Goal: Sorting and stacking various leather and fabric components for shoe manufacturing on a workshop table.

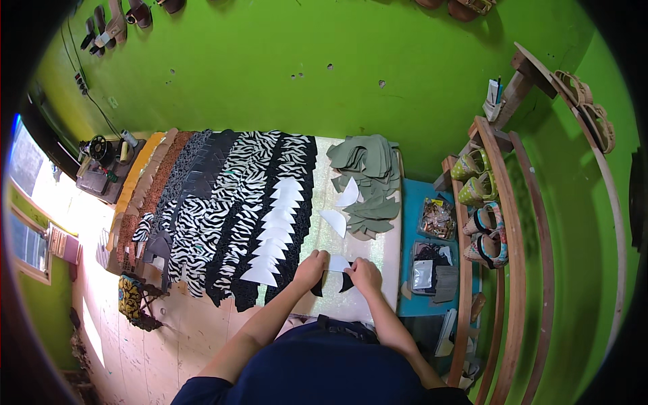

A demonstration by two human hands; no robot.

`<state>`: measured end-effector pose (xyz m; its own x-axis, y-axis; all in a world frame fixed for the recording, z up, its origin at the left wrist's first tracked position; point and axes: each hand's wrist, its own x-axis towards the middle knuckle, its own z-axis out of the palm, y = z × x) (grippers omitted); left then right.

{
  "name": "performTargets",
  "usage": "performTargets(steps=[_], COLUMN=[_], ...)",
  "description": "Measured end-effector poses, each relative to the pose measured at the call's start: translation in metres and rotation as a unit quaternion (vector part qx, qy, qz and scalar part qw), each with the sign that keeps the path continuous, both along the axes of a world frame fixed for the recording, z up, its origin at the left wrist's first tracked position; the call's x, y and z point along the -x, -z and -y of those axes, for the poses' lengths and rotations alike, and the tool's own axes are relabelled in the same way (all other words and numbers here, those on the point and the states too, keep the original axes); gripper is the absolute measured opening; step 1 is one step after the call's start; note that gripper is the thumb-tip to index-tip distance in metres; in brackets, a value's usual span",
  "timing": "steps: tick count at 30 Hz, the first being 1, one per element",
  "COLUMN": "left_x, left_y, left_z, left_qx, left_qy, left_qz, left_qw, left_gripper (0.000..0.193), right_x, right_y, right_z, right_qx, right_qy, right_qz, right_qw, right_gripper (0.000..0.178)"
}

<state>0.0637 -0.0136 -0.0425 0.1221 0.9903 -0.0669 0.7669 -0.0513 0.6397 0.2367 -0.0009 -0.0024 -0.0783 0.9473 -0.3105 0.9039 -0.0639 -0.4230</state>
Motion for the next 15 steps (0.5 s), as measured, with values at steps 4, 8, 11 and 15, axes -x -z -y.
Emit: performTargets(steps=[4,8,11,15], left_x=[0.002,0.008,0.011,0.014], left_y=[-0.002,-0.001,-0.003,0.003], left_z=[0.003,0.004,-0.002,-0.009], left_qx=[-0.112,-0.153,-0.096,-0.019], left_qy=[0.018,0.022,0.056,0.094], left_qz=[-0.113,-0.116,-0.125,-0.156], left_qw=[0.987,0.981,0.986,0.983], left_gripper=[0.033,0.034,0.033,0.028], right_x=[0.0,-0.001,-0.003,0.0], right_y=[0.008,0.01,0.011,0.008], right_z=[0.002,0.001,-0.001,-0.003], right_qx=[-0.131,-0.125,-0.049,-0.022], right_qy=[0.0,-0.033,-0.028,-0.053], right_qz=[-0.001,0.013,0.001,0.027], right_qw=[0.991,0.992,0.998,0.998], right_gripper=[0.039,0.044,0.037,0.026])
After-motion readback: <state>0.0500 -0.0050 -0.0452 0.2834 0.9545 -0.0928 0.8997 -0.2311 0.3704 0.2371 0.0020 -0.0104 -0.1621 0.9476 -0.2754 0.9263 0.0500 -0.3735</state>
